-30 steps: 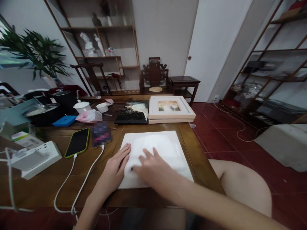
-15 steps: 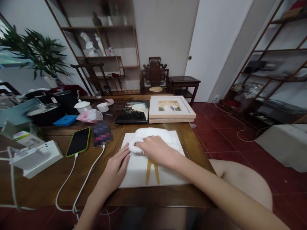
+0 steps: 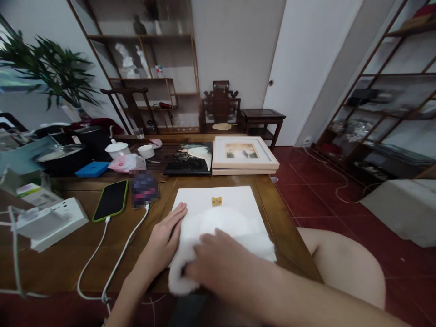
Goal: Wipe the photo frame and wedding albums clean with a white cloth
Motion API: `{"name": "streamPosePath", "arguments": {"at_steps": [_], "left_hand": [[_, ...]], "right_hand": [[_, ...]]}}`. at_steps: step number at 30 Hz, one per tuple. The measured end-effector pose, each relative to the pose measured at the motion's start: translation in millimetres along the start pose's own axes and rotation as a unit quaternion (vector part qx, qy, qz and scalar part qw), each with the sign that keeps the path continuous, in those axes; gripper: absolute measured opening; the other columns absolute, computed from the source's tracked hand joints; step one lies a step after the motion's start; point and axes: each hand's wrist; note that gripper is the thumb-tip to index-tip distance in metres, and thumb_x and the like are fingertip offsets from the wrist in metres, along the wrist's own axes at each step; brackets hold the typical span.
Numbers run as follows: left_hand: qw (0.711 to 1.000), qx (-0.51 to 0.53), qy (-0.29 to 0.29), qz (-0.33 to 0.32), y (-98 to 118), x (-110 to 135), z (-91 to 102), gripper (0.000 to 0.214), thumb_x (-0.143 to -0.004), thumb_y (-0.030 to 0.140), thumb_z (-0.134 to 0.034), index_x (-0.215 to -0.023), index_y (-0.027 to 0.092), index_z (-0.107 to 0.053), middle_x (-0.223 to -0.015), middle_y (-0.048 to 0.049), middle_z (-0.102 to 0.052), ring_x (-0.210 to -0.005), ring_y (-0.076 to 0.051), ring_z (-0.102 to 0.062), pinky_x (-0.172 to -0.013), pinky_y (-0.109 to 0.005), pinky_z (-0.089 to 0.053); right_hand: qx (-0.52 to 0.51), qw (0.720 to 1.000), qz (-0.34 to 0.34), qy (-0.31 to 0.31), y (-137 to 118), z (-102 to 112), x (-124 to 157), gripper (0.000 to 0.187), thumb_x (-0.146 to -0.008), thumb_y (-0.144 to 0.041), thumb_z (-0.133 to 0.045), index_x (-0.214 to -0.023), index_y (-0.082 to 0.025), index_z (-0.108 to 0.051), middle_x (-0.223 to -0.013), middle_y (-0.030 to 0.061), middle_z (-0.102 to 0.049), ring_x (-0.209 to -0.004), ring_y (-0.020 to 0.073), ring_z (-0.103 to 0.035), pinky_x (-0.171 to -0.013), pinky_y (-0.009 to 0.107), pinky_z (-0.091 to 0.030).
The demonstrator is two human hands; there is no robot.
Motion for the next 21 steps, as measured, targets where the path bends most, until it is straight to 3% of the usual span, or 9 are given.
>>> {"name": "streamPosePath", "arguments": {"at_steps": [3, 5, 10, 15, 17, 21], "left_hand": [[1.0, 0.002, 0.001, -0.007, -2.2, 0.8, -1.4, 0.034, -0.088, 0.019, -0.039, -0.115, 0.017, -0.06, -0.13, -0.0112, -0.054, -0.124, -0.022, -0.046, -0.106, -0.045, -0.035], [1.0, -0.001, -0.001, -0.007, -3.1, 1.0, -2.1, 0.035, -0.088, 0.02, -0.038, -0.115, 0.016, -0.059, -0.13, -0.0125, -0.054, -0.124, -0.023, -0.045, -0.106, -0.045, -0.035], [1.0, 0.008, 0.005, -0.009, -0.5, 1.2, -1.1, 0.037, -0.088, 0.017, -0.033, -0.117, 0.011, -0.056, -0.128, -0.015, -0.055, -0.123, -0.022, -0.047, -0.106, -0.042, -0.035], [0.995, 0.07, 0.058, 0.031, 12.2, 2.4, 9.8, 0.032, -0.091, 0.021, -0.032, -0.118, 0.017, -0.049, -0.133, -0.0099, -0.051, -0.126, -0.02, -0.044, -0.107, -0.04, -0.033], [0.99, 0.112, 0.073, 0.051, 15.2, 3.4, 13.7, 0.031, -0.092, 0.026, -0.032, -0.119, 0.019, -0.047, -0.135, -0.009, -0.048, -0.128, -0.021, -0.041, -0.107, -0.04, -0.032], [0.974, 0.191, 0.1, 0.069, 15.0, 4.8, 15.8, 0.039, -0.094, 0.033, -0.027, -0.129, 0.018, -0.039, -0.138, -0.0096, -0.044, -0.128, -0.02, -0.039, -0.108, -0.038, -0.03]], "right_hand": [[-0.027, 0.999, 0.014, 0.011, -17.8, -9.5, 11.5, 0.01, -0.082, -0.026, -0.058, -0.074, -0.024, -0.064, -0.084, 0.0037, -0.066, -0.085, 0.0202, -0.058, -0.073, 0.033, -0.043], [-0.031, 0.999, -0.007, 0.001, -15.4, -5.4, 11.7, 0.007, -0.081, -0.023, -0.058, -0.077, -0.024, -0.064, -0.085, 0.0035, -0.066, -0.083, 0.0192, -0.058, -0.07, 0.031, -0.043], [0.014, 0.993, -0.118, -0.013, 26.5, 16.3, -8.6, 0.018, -0.079, -0.012, -0.055, -0.093, -0.022, -0.061, -0.089, 0.0068, -0.065, -0.074, 0.0199, -0.06, -0.057, 0.028, -0.038], [0.039, 0.984, -0.174, 0.019, 61.0, 14.9, -46.0, 0.023, -0.085, -0.013, -0.048, -0.104, -0.021, -0.058, -0.086, 0.0079, -0.065, -0.077, 0.0211, -0.059, -0.059, 0.027, -0.034], [0.031, 0.989, -0.143, 0.025, 59.4, 12.7, -55.4, 0.02, -0.086, -0.013, -0.047, -0.101, -0.02, -0.059, -0.087, 0.0082, -0.065, -0.08, 0.0205, -0.059, -0.063, 0.028, -0.036], [0.0, 1.0, -0.006, 0.027, 30.5, 9.5, -47.9, 0.015, -0.083, -0.01, -0.052, -0.093, -0.019, -0.059, -0.089, 0.0073, -0.065, -0.088, 0.0205, -0.058, -0.074, 0.031, -0.038]]}}
Point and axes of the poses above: each hand's wrist, its own x-axis away from the middle knuckle, its own z-axis out of the back of the hand, y = z × x
